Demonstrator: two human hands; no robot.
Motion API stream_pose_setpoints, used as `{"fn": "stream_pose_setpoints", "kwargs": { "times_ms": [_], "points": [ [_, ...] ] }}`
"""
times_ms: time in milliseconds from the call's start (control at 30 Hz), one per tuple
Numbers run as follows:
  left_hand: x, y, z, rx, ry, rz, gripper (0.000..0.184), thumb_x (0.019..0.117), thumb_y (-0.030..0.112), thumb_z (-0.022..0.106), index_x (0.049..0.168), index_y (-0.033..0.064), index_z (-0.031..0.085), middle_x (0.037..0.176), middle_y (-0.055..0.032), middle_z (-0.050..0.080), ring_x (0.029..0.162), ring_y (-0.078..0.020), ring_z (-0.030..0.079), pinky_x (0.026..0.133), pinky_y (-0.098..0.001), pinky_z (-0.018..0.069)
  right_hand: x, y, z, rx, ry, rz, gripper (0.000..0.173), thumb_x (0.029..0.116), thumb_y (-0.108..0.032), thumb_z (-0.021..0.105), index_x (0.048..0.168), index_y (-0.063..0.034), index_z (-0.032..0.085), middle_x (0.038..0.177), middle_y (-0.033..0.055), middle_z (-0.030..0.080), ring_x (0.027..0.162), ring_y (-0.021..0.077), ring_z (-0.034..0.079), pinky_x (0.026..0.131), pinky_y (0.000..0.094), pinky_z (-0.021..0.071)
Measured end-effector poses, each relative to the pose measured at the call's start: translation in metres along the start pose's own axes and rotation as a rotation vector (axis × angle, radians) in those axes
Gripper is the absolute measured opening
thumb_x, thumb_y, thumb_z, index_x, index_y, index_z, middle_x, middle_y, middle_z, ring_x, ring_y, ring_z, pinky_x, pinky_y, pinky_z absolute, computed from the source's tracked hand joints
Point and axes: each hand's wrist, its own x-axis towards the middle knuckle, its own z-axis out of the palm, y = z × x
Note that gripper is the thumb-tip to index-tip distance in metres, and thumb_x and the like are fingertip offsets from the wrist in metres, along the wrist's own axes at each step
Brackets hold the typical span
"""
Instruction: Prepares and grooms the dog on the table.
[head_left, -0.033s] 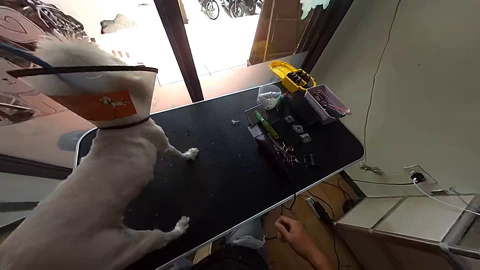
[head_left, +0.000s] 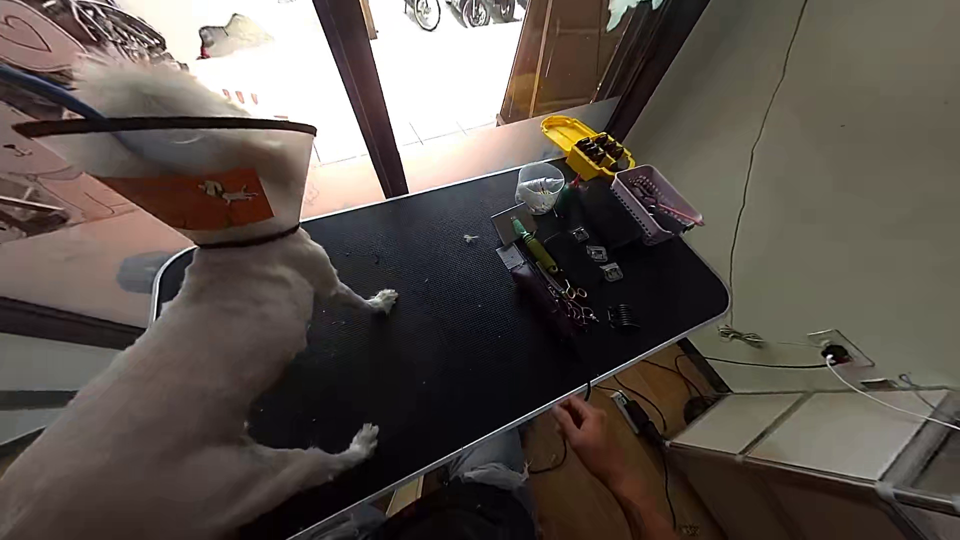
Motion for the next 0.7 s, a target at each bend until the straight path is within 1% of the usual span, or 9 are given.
{"fn": "stream_pose_setpoints", "kwargs": {
  "times_ms": [33, 100, 133, 167, 233, 400, 500, 600, 700],
  "points": [
    [-0.002, 0.000, -0.007, -0.010, -0.027, 0.014, 0.035, 0.0955, 0.037, 0.065, 0.118, 0.0107, 0.070, 0.119, -0.0020, 0.071, 0.117, -0.0117, 0.064, 0.107, -0.0361, 0.0481, 0.028, -0.025, -0.011, -0.101, 0.198, -0.104, 0.031, 0.1009, -0.028, 0.056, 0.104, -0.0021, 0.071, 0.084, 0.0105, 0.071, 0.077, 0.0243, 0.070, 0.072, 0.0481, 0.0580],
    [0.003, -0.007, 0.041, -0.104, 0.482, 0.113, 0.021, 0.0973, 0.020, 0.060, 0.097, -0.0004, 0.063, 0.092, -0.0116, 0.067, 0.091, -0.0185, 0.065, 0.090, -0.0392, 0.0545, 0.082, -0.058, -0.028, -0.316, 0.321, -0.155, 0.038, 0.1013, -0.032, 0.058, 0.119, -0.0006, 0.069, 0.111, 0.0197, 0.070, 0.105, 0.0362, 0.068, 0.090, 0.0548, 0.0541],
    [0.003, -0.006, 0.027, -0.088, 0.471, 0.064, 0.023, 0.0975, 0.029, 0.060, 0.099, 0.0068, 0.065, 0.096, -0.0077, 0.070, 0.094, -0.0161, 0.068, 0.090, -0.0389, 0.0568, 0.107, -0.068, -0.031, -0.401, 0.292, -0.126, 0.044, 0.1014, -0.037, 0.058, 0.129, -0.0033, 0.066, 0.124, 0.0212, 0.066, 0.119, 0.0388, 0.062, 0.100, 0.0557, 0.0497],
    [-0.002, -0.005, -0.009, -0.087, 0.314, 0.016, 0.029, 0.0954, 0.041, 0.061, 0.107, 0.0153, 0.069, 0.107, -0.0028, 0.072, 0.105, -0.0138, 0.068, 0.097, -0.0399, 0.0555, 0.129, -0.074, -0.030, -0.470, 0.263, -0.106, 0.049, 0.0998, -0.039, 0.061, 0.136, -0.0054, 0.062, 0.132, 0.0232, 0.061, 0.127, 0.0416, 0.056, 0.104, 0.0579, 0.0460],
    [-0.008, -0.006, -0.037, -0.137, 0.192, -0.002, 0.033, 0.0845, 0.046, 0.073, 0.107, 0.0220, 0.075, 0.111, -0.0001, 0.074, 0.108, -0.0136, 0.069, 0.098, -0.0408, 0.0553, 0.161, -0.083, -0.025, -0.584, 0.192, -0.079, 0.060, 0.0956, -0.039, 0.069, 0.145, -0.0069, 0.056, 0.141, 0.0286, 0.053, 0.133, 0.0475, 0.048, 0.107, 0.0631, 0.0404],
    [-0.010, -0.007, -0.029, -0.295, 0.216, -0.013, 0.036, 0.0756, 0.043, 0.081, 0.103, 0.0205, 0.078, 0.109, -0.0029, 0.076, 0.104, -0.0170, 0.071, 0.094, -0.0421, 0.0579, 0.193, -0.105, -0.024, -0.747, 0.093, 0.001, 0.072, 0.0954, -0.032, 0.070, 0.157, -0.0095, 0.040, 0.137, 0.0290, 0.057, 0.126, 0.0478, 0.056, 0.100, 0.0638, 0.0450],
    [-0.012, -0.010, -0.036, -0.321, 0.185, -0.029, 0.036, 0.0748, 0.045, 0.080, 0.103, 0.0220, 0.079, 0.107, -0.0013, 0.076, 0.102, -0.0156, 0.072, 0.092, -0.0408, 0.0589, 0.201, -0.104, -0.025, -0.758, 0.074, 0.036, 0.069, 0.0946, -0.035, 0.067, 0.154, -0.0106, 0.044, 0.133, 0.0260, 0.061, 0.120, 0.0454, 0.061, 0.096, 0.0646, 0.0478],
    [-0.014, -0.010, -0.045, -0.305, 0.143, -0.005, 0.032, 0.0777, 0.044, 0.078, 0.102, 0.0238, 0.079, 0.105, 0.0020, 0.077, 0.102, -0.0114, 0.071, 0.094, -0.0372, 0.0581, 0.187, -0.107, -0.025, -0.582, 0.101, -0.004, 0.065, 0.0936, -0.038, 0.067, 0.152, -0.0180, 0.049, 0.129, 0.0207, 0.066, 0.118, 0.0394, 0.064, 0.100, 0.0610, 0.0485],
    [-0.017, -0.014, -0.056, -0.304, 0.105, -0.001, 0.033, 0.0821, 0.049, 0.074, 0.105, 0.0257, 0.079, 0.107, 0.0037, 0.076, 0.104, -0.0106, 0.071, 0.096, -0.0380, 0.0575, 0.136, -0.122, -0.018, -0.139, 0.067, -0.090, 0.067, 0.0884, -0.032, 0.073, 0.148, -0.0117, 0.051, 0.115, 0.0159, 0.071, 0.100, 0.0264, 0.070, 0.090, 0.0485, 0.0558]
  ]
}}
